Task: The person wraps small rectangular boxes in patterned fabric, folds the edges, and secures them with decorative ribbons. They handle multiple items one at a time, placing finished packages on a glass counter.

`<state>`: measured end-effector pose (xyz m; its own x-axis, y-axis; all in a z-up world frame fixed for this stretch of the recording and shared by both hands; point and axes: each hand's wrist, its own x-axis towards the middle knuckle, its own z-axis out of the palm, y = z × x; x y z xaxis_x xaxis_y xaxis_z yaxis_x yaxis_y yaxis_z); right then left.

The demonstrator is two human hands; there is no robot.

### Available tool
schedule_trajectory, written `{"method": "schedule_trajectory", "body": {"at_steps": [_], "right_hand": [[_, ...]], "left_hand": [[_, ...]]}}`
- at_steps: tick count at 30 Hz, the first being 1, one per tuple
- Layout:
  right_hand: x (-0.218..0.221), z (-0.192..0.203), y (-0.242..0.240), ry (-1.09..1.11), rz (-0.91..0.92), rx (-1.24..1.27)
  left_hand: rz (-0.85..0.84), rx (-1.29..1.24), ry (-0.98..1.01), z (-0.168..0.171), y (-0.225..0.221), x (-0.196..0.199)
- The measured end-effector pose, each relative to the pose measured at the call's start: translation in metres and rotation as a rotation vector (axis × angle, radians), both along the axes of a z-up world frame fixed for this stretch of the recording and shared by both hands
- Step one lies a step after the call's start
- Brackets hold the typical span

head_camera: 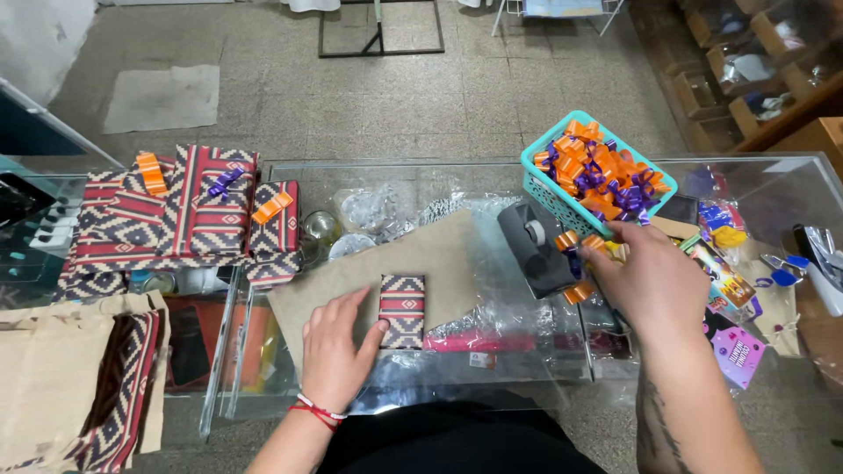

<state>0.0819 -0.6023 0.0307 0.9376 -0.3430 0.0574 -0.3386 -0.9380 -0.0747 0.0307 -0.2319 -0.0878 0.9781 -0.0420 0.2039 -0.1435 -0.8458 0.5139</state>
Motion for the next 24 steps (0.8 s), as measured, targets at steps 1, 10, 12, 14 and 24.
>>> {"method": "schedule_trajectory", "body": {"at_steps": [1, 10, 12, 14, 24], "right_hand": [[-0.002, -0.003, 0.000, -0.001, 0.009, 0.003], [-0.005, -0.041, 0.082, -0.057, 0.480, 0.264], [-0.004, -0.058, 0.104, 0.133, 0.587, 0.432], [-0.001, -0.076, 0.117, 0.189, 0.631, 0.417], [0.006, -0.096, 0.160, 0.135, 0.838, 0.595]], "left_hand": [[0.009, 0.003, -0.001, 0.004, -0.004, -0.001], [-0.198, 0.166, -0.072, 0.010, -0.036, -0.006], [-0.223, 0.025, -0.083, 0.019, -0.033, -0.004], [-0.174, -0.064, -0.033, 0.027, -0.027, -0.008], [0.256, -1.249, 0.650, 0.016, 0.014, 0.010]]}}
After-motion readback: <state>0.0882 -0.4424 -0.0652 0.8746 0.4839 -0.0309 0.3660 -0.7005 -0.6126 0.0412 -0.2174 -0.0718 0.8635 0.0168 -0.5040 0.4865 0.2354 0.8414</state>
